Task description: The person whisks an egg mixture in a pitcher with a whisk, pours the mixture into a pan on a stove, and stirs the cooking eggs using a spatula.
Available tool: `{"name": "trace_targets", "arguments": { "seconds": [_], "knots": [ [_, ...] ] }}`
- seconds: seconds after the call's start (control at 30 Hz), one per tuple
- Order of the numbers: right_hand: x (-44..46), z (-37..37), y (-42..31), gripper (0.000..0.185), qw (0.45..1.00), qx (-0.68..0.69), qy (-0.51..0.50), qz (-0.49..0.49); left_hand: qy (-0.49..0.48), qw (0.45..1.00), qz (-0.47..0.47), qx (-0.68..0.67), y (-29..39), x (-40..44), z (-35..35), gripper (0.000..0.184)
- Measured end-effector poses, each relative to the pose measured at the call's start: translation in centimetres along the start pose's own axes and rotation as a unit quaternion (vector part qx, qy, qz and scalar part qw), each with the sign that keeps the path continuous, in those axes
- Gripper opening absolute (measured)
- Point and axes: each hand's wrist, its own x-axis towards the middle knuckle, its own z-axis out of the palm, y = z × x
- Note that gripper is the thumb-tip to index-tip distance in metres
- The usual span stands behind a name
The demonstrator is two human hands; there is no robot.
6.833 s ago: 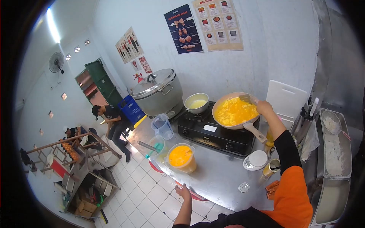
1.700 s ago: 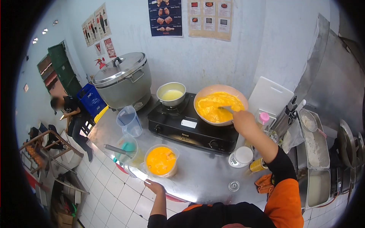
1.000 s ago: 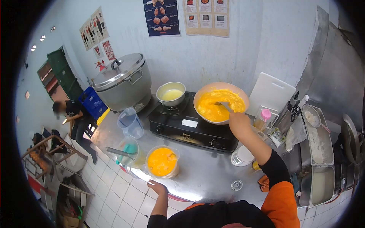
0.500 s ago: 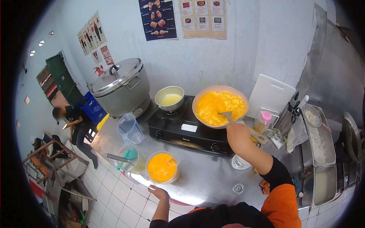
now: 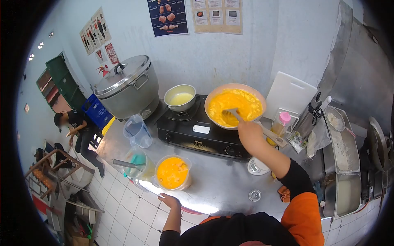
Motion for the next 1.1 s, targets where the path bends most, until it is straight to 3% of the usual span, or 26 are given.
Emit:
{"name": "trace_targets", "arguments": {
  "seconds": [0.13, 0.23, 0.33, 0.47, 0.5, 0.63, 0.73, 0.87, 0.9, 1.1],
  "knots": [
    [0.0, 1.8, 0.9, 0.016, 0.996, -0.026, 0.084, -0.022, 0.003, 1.0, 0.003, -0.024, 0.5, 0.2, 0.3, 0.052],
    [-1.8, 1.1, -0.6, 0.013, 0.993, -0.097, 0.062, -0.009, 0.005, 1.0, 0.007, -0.022, 0.9, -0.3, 0.3, 0.052],
    [-1.0, -0.6, -1.0, 0.013, 1.0, -0.028, -0.004, 0.0, 0.007, 1.0, -0.002, -0.009, 1.6, -0.9, 0.3, 0.052],
    [0.3, 1.3, 0.4, 0.013, 1.0, -0.014, 0.008, 0.026, 0.005, 1.0, 0.005, -0.02, 0.7, -0.2, 0.2, 0.052],
    [-0.7, 1.1, 0.3, 0.01, 0.994, -0.059, 0.09, -0.02, 0.013, 1.0, 0.013, -0.016, 0.6, 0.1, 0.3, 0.052],
    [-2.1, -1.6, -0.9, 0.015, 0.999, -0.044, -0.011, -0.016, 0.012, 1.0, 0.0, 0.004, 1.0, -0.2, 0.2, 0.052],
    [-0.1, 0.7, 0.5, 0.018, 0.998, -0.011, 0.055, -0.015, 0.018, 0.999, -0.004, 0.033, 1.7, -0.9, 0.0, 0.052],
    [-1.8, 1.7, 1.0, 0.019, 0.997, -0.046, 0.055, -0.006, 0.005, 0.999, 0.021, -0.031, -0.6, 1.2, 0.2, 0.052],
    [-2.4, 1.5, 0.3, 0.02, 0.997, -0.065, 0.016, 0.036, -0.002, 0.999, 0.016, -0.037, 0.5, 0.2, 0.0, 0.052],
    [-1.3, 1.3, 0.8, 0.02, 0.999, -0.003, 0.028, 0.041, 0.01, 1.0, -0.012, -0.017, 0.5, -0.4, -0.1, 0.052]
  ]
}}
